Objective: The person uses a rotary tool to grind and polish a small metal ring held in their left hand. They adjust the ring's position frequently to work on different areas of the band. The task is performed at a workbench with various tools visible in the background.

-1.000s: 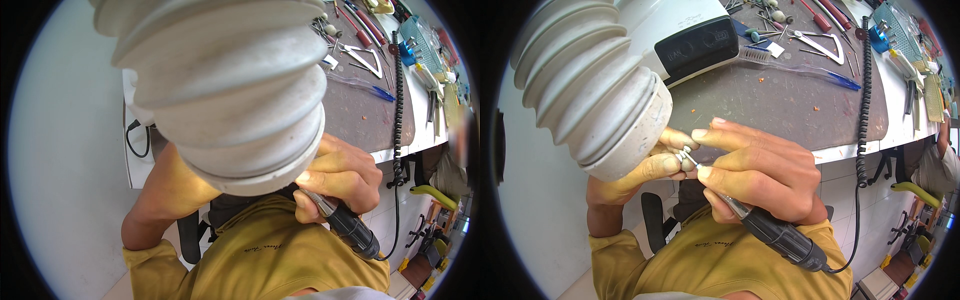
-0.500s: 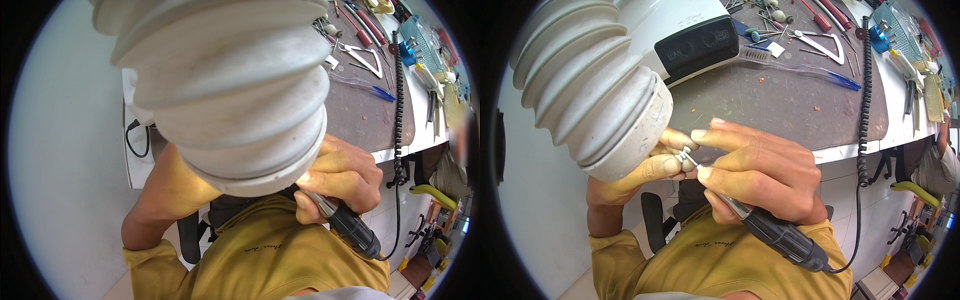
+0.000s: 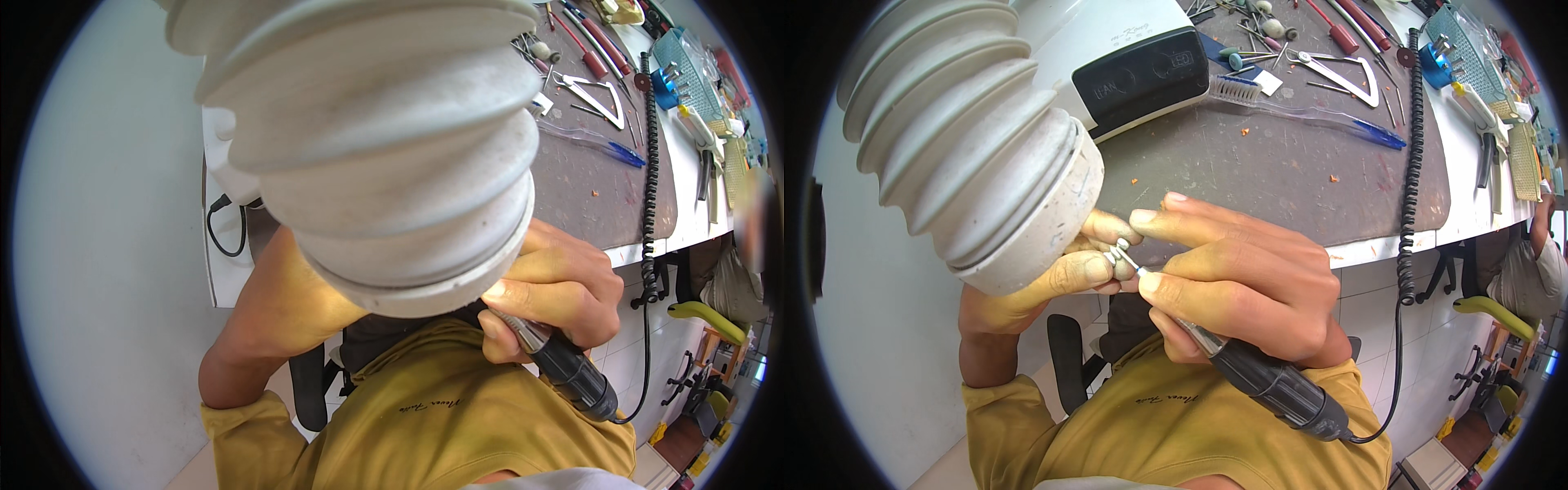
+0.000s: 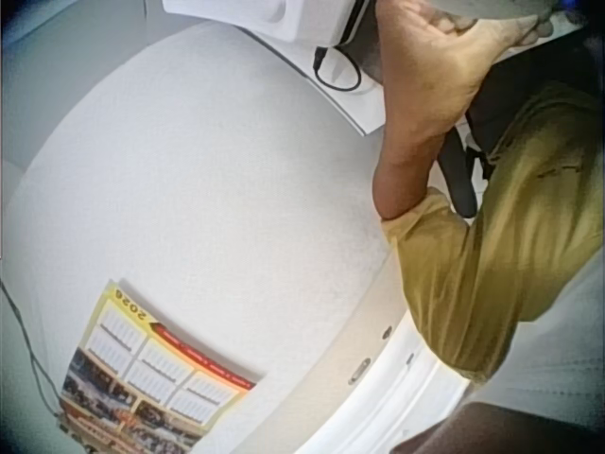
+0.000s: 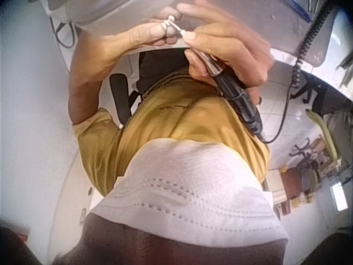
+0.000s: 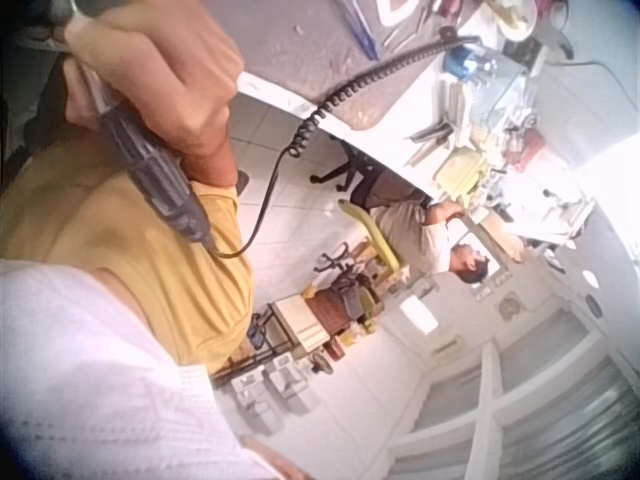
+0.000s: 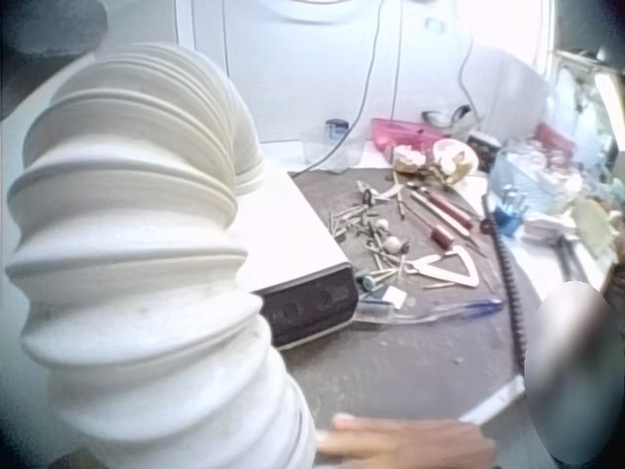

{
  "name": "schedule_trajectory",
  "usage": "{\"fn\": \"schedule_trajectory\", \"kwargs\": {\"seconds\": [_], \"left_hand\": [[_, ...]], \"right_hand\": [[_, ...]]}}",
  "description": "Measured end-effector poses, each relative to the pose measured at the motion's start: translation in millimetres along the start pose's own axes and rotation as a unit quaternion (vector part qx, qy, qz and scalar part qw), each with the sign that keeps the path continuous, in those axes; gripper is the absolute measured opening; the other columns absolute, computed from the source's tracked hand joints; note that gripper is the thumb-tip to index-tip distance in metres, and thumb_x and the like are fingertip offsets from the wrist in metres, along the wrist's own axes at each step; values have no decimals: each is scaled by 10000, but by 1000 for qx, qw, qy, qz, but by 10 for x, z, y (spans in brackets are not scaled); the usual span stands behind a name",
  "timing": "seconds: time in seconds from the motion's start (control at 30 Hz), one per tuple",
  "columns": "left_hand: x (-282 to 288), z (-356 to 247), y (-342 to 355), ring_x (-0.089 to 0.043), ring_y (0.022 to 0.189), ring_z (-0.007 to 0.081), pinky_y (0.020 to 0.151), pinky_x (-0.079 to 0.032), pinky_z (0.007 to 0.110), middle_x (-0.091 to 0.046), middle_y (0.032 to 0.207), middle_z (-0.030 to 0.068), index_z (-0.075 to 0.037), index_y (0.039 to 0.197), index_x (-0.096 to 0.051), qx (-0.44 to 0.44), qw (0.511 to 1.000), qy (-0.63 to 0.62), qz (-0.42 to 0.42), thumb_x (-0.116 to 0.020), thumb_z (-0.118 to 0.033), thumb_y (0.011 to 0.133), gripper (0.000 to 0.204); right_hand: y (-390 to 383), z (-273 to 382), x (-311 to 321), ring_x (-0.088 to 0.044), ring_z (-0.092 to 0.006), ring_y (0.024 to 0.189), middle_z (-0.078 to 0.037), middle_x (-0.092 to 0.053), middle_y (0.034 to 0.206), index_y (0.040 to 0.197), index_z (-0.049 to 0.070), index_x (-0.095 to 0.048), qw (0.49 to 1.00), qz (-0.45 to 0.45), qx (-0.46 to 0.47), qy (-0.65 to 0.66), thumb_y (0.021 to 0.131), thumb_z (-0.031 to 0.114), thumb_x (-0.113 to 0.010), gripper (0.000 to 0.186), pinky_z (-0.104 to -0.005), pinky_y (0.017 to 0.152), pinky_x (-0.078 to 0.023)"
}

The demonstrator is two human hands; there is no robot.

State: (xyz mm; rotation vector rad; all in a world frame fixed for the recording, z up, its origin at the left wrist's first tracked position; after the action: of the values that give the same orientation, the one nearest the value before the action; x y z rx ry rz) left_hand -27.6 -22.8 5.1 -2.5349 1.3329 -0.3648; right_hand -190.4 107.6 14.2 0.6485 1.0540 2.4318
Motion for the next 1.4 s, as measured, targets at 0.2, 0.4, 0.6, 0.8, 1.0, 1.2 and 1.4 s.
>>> {"fn": "schedule_trajectory", "kwargs": {"seconds": [0.2,0.4,0.6,0.8,1.0,1.2,1.4], "left_hand": [[-15,-28,-4,-737,900,226,807,-638,334,-731,968,169,74,1149,-684,4,1000,1,-4,-723,-3,912,253],[-37,-32,7,-723,941,209,828,-607,317,-733,1000,157,63,1156,-671,-33,999,10,4,-663,10,943,219],[-97,34,31,-706,966,190,881,-578,321,-721,1071,151,38,1157,-648,-39,999,-4,0,-628,-9,974,190],[-193,113,43,-709,1005,213,897,-591,346,-713,1101,168,44,1152,-642,-54,998,-12,-2,-662,-38,978,193],[-221,3,14,-717,1030,251,911,-618,372,-709,1083,197,73,1138,-631,-64,995,-71,18,-679,-24,964,204],[-264,-112,-1,-728,978,241,880,-625,358,-710,1052,205,80,1128,-627,-67,993,-97,24,-682,-40,969,206],[-265,-74,39,-730,995,250,860,-630,359,-714,1049,209,81,1138,-619,-56,994,-87,27,-680,-47,973,217]], "right_hand": [[11,6,7,-768,-349,950,-82,-703,771,975,47,-709,1000,-1,7,-6,723,-4,-843,290,-506,878,-637],[-15,-1,35,-768,-347,945,-93,-715,810,989,42,-699,1000,-7,11,-12,748,7,-837,280,-503,882,-638],[-32,-7,39,-767,-352,946,-106,-716,820,978,35,-687,1000,-27,6,-9,753,9,-829,267,-507,886,-636],[-36,-5,50,-766,-353,950,-114,-714,821,965,30,-679,999,-47,15,-20,765,19,-829,250,-515,886,-634],[-25,3,26,-766,-350,959,-115,-718,821,971,27,-687,999,-32,20,-11,766,29,-842,258,-509,880,-636],[9,32,49,-767,-350,954,-114,-718,817,979,27,-701,999,-9,27,-17,763,21,-840,257,-502,874,-639],[-11,-10,69,-767,-352,950,-104,-716,810,979,29,-702,1000,-6,25,-8,758,14,-840,260,-505,880,-635]]}}
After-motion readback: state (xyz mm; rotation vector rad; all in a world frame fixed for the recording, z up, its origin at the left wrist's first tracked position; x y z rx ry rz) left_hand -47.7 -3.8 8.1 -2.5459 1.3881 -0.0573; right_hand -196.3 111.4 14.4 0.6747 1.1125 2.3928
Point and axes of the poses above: each hand's wrist, its own y-axis towards the middle knuckle, its own x-axis out of the back of the hand, z = x × y, the point moved 4 cm from there along y, towards the middle knuckle
